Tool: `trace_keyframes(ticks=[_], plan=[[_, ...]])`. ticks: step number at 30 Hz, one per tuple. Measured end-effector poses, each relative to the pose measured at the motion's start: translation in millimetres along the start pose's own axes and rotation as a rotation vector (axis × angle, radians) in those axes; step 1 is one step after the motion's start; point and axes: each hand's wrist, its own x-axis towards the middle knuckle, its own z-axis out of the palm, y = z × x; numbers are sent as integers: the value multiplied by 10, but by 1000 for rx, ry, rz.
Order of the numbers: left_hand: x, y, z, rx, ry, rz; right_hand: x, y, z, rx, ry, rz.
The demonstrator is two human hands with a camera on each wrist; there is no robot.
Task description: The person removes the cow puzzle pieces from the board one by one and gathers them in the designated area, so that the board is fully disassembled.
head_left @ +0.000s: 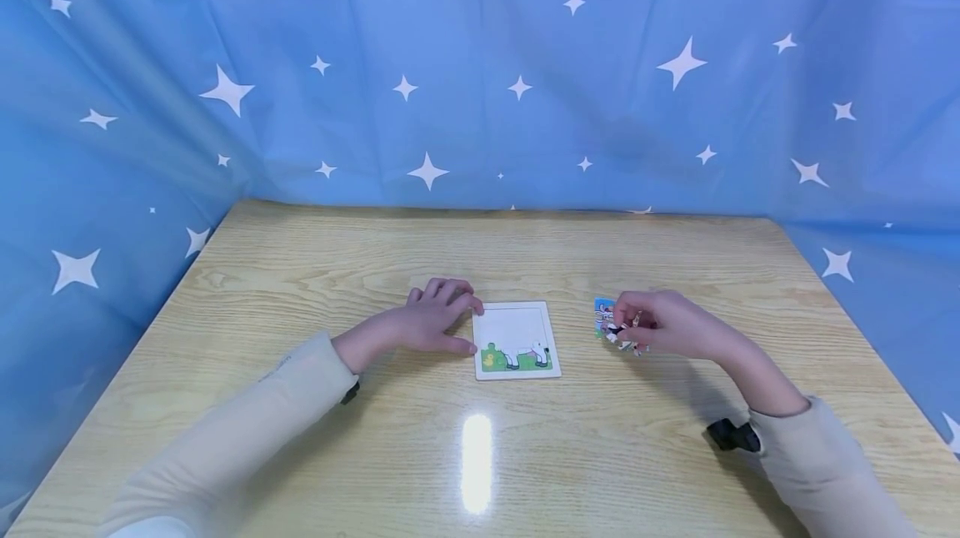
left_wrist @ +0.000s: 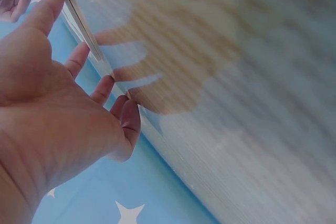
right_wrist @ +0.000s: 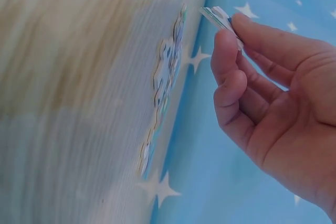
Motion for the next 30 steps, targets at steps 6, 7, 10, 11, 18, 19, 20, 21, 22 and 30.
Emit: trace_keyframes(ticks=[6,7,10,11,18,19,20,21,22,30], plan=[[-13,22,-22,2,-3,3,-77,59,-29,-17,12,8],[-15,24,-25,2,-4,2,-88,69,-32,-19,13,9],[-14,24,-31,0,-10,1,-121,95,-43,-25,19,8],[-13,23,-32,1,-9,3,-132,104,-49,-29,22,6],[-16,28,-46,4,-12,0,-233,176,-95,-46,53,9],[-14,27,-45,5,-8,2,-246,188,-99,-47,55,13],[-11,27,-46,7,-9,3,-258,198,-103,-49,54,18],[-12,27,-45,6,-6,4,-269,206,-106,-54,54,24],[-11,28,-46,6,-7,5,-281,214,-111,-58,51,35],[-21,33,-40,-4,-8,2,-339,224,-125,-38,47,133]])
